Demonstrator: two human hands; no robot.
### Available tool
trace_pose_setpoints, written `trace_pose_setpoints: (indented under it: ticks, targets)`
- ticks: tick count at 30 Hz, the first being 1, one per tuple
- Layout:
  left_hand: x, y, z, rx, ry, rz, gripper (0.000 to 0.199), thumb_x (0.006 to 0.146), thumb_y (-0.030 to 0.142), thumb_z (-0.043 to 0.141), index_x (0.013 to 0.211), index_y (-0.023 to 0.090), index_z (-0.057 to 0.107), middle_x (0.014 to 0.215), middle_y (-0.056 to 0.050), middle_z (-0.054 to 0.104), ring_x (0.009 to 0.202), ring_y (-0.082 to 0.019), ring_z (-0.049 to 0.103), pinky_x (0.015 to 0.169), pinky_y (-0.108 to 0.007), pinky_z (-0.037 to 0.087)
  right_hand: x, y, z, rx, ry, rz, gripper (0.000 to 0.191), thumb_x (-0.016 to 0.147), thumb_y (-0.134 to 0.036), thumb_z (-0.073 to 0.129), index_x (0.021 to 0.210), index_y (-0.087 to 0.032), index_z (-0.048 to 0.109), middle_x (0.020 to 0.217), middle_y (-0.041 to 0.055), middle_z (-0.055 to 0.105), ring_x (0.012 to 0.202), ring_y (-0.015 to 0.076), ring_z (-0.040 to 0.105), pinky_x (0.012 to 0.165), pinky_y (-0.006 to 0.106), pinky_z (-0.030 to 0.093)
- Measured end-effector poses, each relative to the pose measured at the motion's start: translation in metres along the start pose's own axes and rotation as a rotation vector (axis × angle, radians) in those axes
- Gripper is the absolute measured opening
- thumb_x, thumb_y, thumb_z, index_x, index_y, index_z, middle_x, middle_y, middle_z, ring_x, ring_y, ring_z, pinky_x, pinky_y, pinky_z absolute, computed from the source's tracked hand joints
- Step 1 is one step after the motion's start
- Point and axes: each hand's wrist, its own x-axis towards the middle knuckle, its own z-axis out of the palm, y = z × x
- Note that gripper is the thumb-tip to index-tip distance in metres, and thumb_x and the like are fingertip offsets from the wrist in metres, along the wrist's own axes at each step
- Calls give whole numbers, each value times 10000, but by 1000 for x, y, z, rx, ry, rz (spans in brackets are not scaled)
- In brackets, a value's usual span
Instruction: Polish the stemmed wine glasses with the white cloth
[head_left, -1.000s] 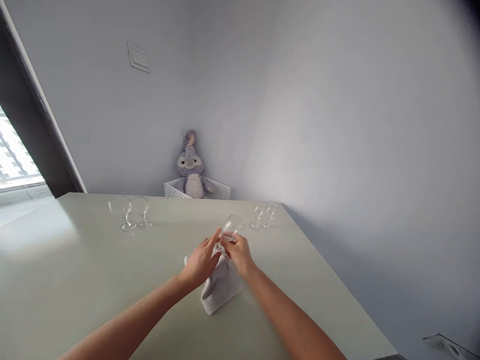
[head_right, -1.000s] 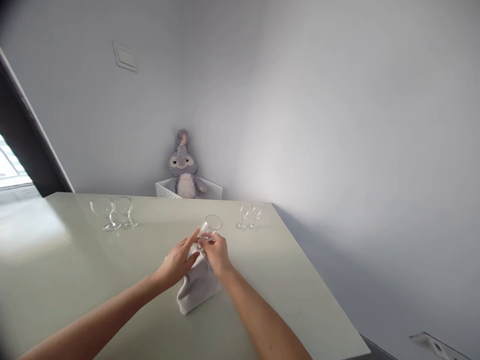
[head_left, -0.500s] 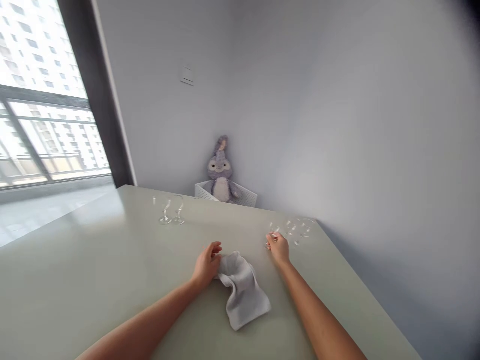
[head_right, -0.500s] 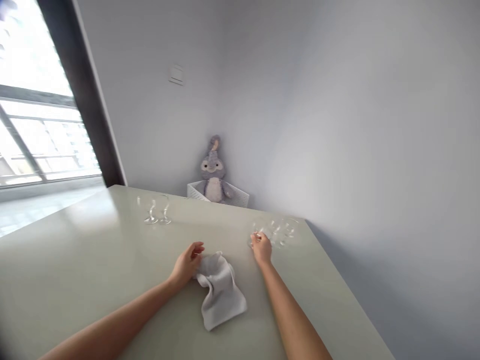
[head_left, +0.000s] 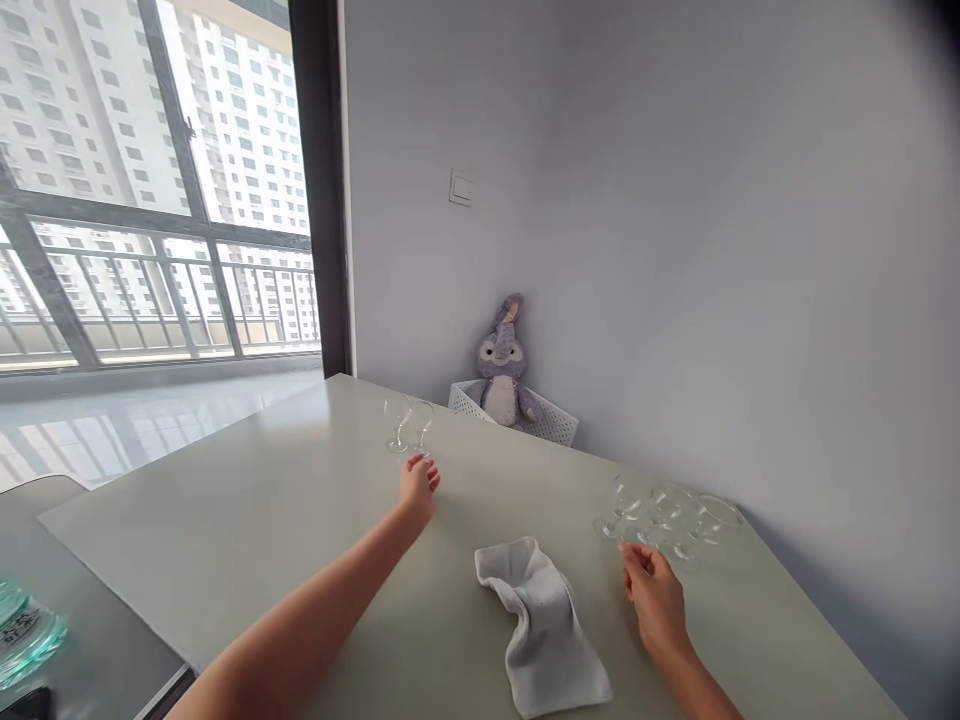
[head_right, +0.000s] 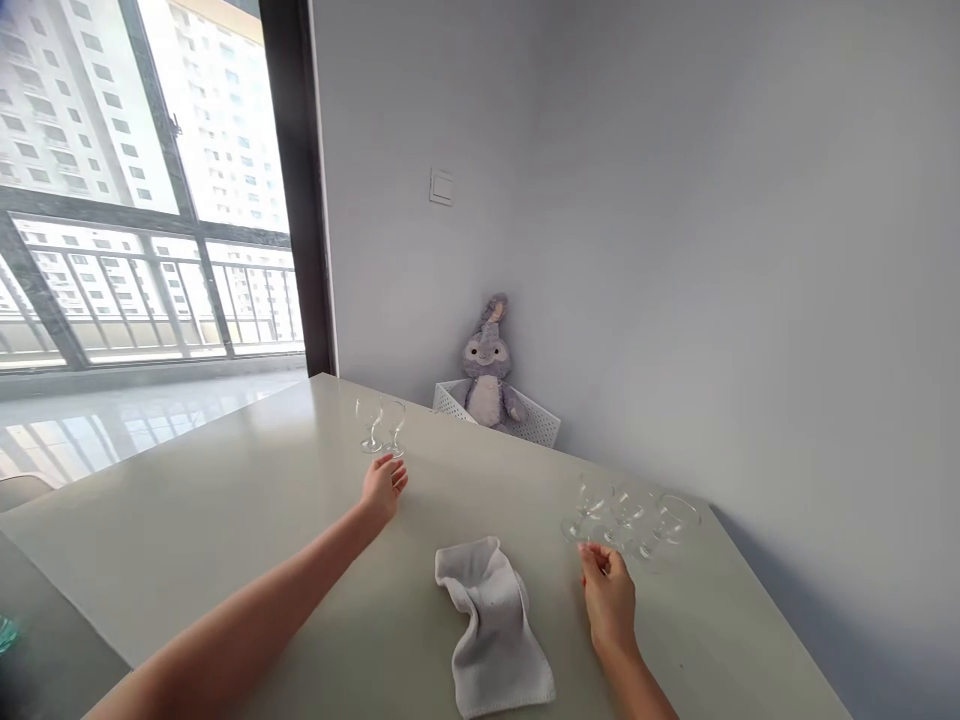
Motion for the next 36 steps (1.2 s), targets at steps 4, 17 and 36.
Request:
trace_pose_setpoints:
  ticks: [4, 17, 36]
  targets:
    - [28, 20, 6, -161, -52, -220, 357, 835, 311, 444, 1162, 230, 327, 942, -103, 569, 711, -138, 600, 614, -261, 488, -42, -41, 2, -35, -304, -74, 326, 696, -508, 567, 758, -189, 591, 540, -15, 528, 453, 134, 458, 435, 248, 386]
    - [62, 43, 31, -549, -188, -282, 373, 877, 509, 237, 1085, 216, 339, 1040, -139, 537, 872, -187, 624, 649, -317, 536, -125, -72, 60, -896, -468, -778, 357, 786, -486, 496, 959, -199, 621, 891, 105, 606, 797, 270, 574, 625, 355, 457]
    - [-48, 25, 39, -256, -609, -177, 222, 791, 371, 542, 847, 162, 491, 761, -68, 650, 790, -193, 651, 777, -335, 495, -85, -92, 47, 578, -337, 423, 355, 717, -481, 556, 869, -163, 602, 794, 60, 666, 607, 197, 604, 464, 276, 431]
